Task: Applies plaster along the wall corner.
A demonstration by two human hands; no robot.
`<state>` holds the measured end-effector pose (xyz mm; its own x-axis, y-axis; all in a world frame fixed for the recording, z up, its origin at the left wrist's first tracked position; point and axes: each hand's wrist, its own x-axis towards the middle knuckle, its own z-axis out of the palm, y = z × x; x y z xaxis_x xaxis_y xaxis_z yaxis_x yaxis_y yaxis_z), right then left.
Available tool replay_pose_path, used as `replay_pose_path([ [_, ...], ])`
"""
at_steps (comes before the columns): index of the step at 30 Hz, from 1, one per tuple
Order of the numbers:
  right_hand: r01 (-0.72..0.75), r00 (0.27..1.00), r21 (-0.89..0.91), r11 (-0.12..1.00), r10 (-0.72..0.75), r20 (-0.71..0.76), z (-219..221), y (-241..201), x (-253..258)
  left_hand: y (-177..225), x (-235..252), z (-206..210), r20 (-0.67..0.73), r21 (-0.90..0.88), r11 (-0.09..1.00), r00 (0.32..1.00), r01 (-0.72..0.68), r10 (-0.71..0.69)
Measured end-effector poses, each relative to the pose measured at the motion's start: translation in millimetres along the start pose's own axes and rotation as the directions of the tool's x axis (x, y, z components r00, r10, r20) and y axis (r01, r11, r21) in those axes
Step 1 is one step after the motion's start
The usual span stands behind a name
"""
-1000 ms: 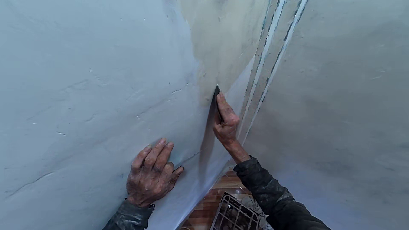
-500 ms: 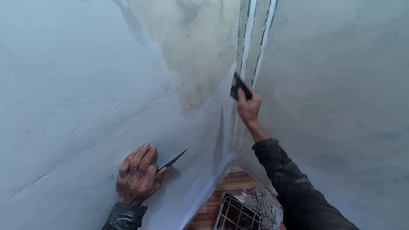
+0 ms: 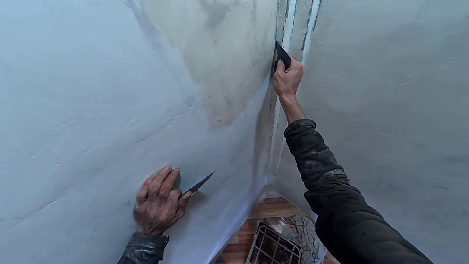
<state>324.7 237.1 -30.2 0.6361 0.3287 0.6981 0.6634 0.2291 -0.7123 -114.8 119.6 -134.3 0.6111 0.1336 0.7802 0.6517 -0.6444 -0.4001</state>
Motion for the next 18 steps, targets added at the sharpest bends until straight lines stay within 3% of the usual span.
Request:
replay_pose_path([
  [8,0.06,0.997,0.072,0.996,-0.064,0.05,5.4,1.8,-16.8,0.6,3.1,0.0,0.01,-0.004,1.0,1.0,-0.003,0.003],
  [15,0.222,0.97,0.111,0.969,-0.231,0.073,0.3,-15.7,-73.1,0.5,2.9,0.7,0.006,-0.017,1.0,1.0,-0.009,0.009],
  [18,0.213,0.926,0.076,0.974,-0.226,0.302,-36.6,-45.0,-110.8,0.4,3.2,0.0,0.007,-0.02,1.0,1.0,-0.017,0.017],
])
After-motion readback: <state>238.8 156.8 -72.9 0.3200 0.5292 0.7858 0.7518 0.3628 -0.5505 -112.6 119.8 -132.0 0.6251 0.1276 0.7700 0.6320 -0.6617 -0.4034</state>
